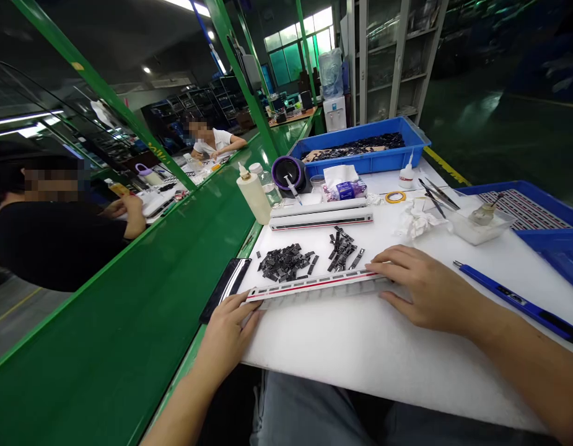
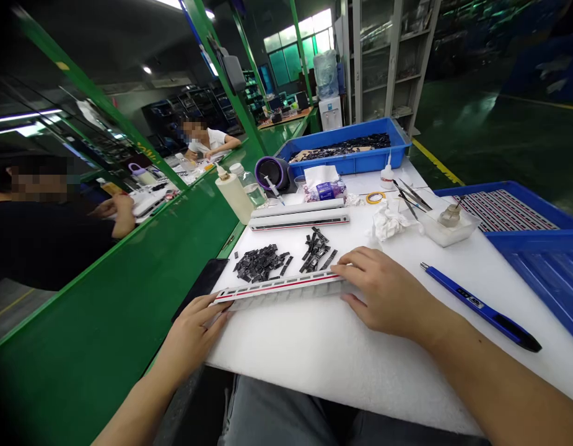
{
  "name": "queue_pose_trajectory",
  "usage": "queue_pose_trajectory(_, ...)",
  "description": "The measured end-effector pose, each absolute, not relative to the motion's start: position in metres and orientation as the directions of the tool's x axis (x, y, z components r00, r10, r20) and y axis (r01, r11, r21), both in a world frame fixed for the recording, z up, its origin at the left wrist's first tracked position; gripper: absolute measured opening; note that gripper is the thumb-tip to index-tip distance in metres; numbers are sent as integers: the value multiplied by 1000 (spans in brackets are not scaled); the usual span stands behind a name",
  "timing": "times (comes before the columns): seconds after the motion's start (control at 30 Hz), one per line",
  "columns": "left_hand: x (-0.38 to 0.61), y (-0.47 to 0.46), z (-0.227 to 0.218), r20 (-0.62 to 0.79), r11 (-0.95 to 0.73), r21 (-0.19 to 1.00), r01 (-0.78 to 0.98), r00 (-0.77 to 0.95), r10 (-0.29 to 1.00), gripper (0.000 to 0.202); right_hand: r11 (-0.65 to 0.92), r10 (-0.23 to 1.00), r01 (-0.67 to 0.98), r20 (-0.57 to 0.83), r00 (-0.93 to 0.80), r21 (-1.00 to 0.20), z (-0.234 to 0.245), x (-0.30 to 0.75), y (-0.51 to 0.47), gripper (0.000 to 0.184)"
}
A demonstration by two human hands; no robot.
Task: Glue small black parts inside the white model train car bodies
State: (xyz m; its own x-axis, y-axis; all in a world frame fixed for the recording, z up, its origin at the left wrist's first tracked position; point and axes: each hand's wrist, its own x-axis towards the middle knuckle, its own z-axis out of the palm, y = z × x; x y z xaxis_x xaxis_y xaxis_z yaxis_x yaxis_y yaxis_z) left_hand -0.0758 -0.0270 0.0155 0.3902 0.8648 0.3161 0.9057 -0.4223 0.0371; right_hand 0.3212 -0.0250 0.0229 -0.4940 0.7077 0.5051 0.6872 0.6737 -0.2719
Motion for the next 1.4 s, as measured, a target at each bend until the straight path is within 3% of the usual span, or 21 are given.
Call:
queue_pose_trajectory(0.07,-81,-25,12,344,-439,41,898,399,850,37,637,683,692,666,-301,-340,26,328,-23,29)
queue_pose_trajectory(0.13,-85,-24,11,353,-459,46,887,416,838,35,530,620,707,783,52,-467,25,335,-19,19)
queue_pose_trajectory(0.2,-88,-22,10,366,-483,47,874,435,823,32,417,555,653,746,369,-633,23,341,-13,20)
queue_pose_trajectory(0.27,-89,-20,10,392,-502,37,864,450,803,31,325,606,558,621,497,-763,19,344,-7,32)
queue_pose_trajectory(0.33,-88,-17,10,423,-507,28,861,449,787,32,210,732,523,488,475,-826,15,344,-3,47)
queue_pose_trajectory(0.43,-86,-11,12,433,-505,20,863,448,783,34,19,875,578,292,385,-816,12,339,0,58)
queue_pose_trajectory(0.57,-77,-8,16,417,-547,-10,837,501,758,36,-146,950,664,82,300,-733,10,338,2,39)
queue_pose_trajectory(0.63,-67,-8,18,418,-570,-19,822,524,742,36,-118,945,643,113,307,-757,10,343,4,34)
queue_pose_trajectory(0.7,-55,-8,22,415,-588,-12,809,539,733,34,24,924,487,205,324,-873,16,349,4,37)
queue_pose_trajectory(0.8,-35,-7,28,379,-610,45,791,551,743,27,221,937,35,222,269,-975,42,350,0,41)
queue_pose_trajectory(0.87,-24,-5,28,360,-614,81,785,552,752,25,251,965,-181,230,129,-951,67,341,-2,36)
queue_pose_trajectory(0.97,-15,-1,22,358,-601,106,792,534,766,26,261,949,-358,306,-74,-896,100,306,1,20)
queue_pose_trajectory(1.1,-12,0,8,433,-590,75,804,506,745,31,132,960,-559,246,-135,-819,103,243,19,22)
queue_pose_trajectory(1.2,-13,0,2,492,-607,52,793,509,707,33,60,978,-530,156,-137,-846,80,208,23,27)
queue_pose_trajectory(1.27,-13,-1,1,513,-615,46,787,509,691,34,117,985,-428,160,-67,-896,63,194,16,30)
queue_pose_trajectory(1.33,-13,-3,3,524,-609,36,792,504,687,37,280,960,-229,271,69,-932,51,186,5,34)
queue_pose_trajectory(1.4,-11,-5,4,526,-591,26,806,491,694,41,448,882,42,449,145,-893,44,182,-6,35)
